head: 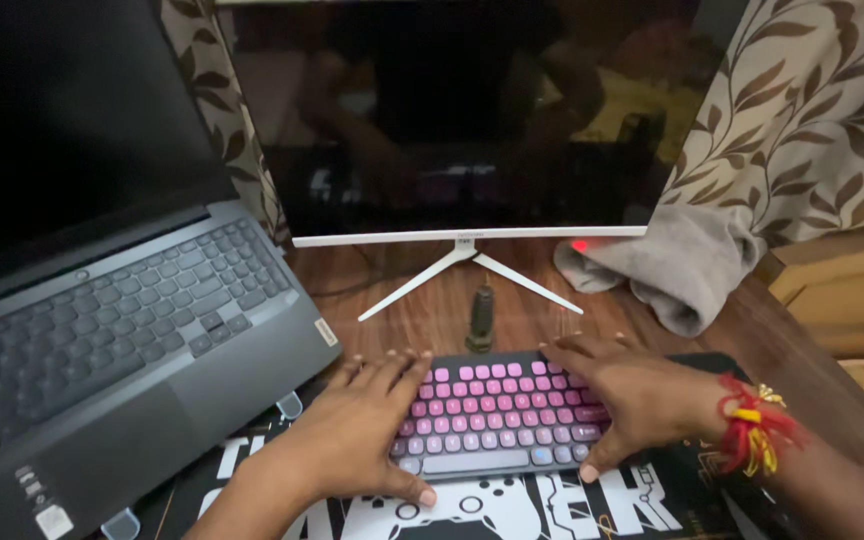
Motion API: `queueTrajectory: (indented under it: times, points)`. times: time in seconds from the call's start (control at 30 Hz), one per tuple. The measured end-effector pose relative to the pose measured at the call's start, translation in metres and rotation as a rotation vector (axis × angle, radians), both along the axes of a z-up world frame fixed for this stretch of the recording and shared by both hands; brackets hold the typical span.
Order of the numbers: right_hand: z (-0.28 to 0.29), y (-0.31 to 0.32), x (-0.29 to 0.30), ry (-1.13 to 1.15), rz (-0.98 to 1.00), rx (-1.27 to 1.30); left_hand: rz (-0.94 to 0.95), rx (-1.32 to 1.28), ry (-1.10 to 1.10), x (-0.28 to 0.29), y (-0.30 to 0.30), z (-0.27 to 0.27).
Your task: The person wipes a desk mat and computer monitor with a cloth, then places a keyboard and mouse on the mat. They organize small items into a holder, connect a USB cable to a laptop, and adjust the monitor's orientation.
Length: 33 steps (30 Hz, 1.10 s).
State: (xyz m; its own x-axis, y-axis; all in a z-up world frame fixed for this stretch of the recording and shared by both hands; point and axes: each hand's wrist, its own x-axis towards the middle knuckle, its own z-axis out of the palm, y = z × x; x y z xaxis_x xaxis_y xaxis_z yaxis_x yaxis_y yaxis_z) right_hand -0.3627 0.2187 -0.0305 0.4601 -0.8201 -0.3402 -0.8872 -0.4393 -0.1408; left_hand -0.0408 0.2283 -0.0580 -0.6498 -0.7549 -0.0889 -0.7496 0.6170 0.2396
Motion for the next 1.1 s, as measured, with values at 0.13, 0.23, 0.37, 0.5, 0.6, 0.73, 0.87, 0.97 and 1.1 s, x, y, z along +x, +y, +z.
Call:
queueTrajectory:
  times: [0.13, 0.23, 0.37, 0.5, 0.6, 0.73, 0.87, 0.97, 1.1]
  points:
    - [0.002, 0.006, 0.004, 0.005, 0.004, -0.019, 0.032, -0.014, -0.032, 0.001, -0.002, -0.007]
    - [-0.001, 0.008, -0.001, -0.008, 0.053, -0.07, 0.04, -0.007, -0.054, 0.0, -0.006, -0.007]
    - [-0.001, 0.01, -0.002, 0.018, 0.064, -0.083, 0.028, -0.016, -0.064, 0.001, -0.006, -0.005]
    - [0.003, 0.014, 0.001, 0.017, 0.033, -0.054, 0.009, -0.029, -0.053, 0.001, -0.006, -0.004]
    - [0.003, 0.015, 0.003, 0.053, -0.004, -0.024, 0.008, -0.022, -0.058, 0.001, -0.005, -0.003]
    - [0.003, 0.013, 0.002, 0.014, 0.043, -0.043, -0.001, -0.023, -0.083, -0.001, -0.005, 0.002]
    - [0.002, 0.01, 0.001, 0.007, 0.065, -0.023, -0.02, -0.024, -0.094, -0.002, -0.002, 0.005]
    - [0.002, 0.01, 0.001, -0.002, 0.04, -0.014, -0.001, -0.011, -0.098, -0.002, 0.0, 0.004]
    - [0.0, 0.014, 0.001, -0.014, 0.031, -0.043, -0.023, -0.06, -0.058, 0.0, 0.0, -0.002]
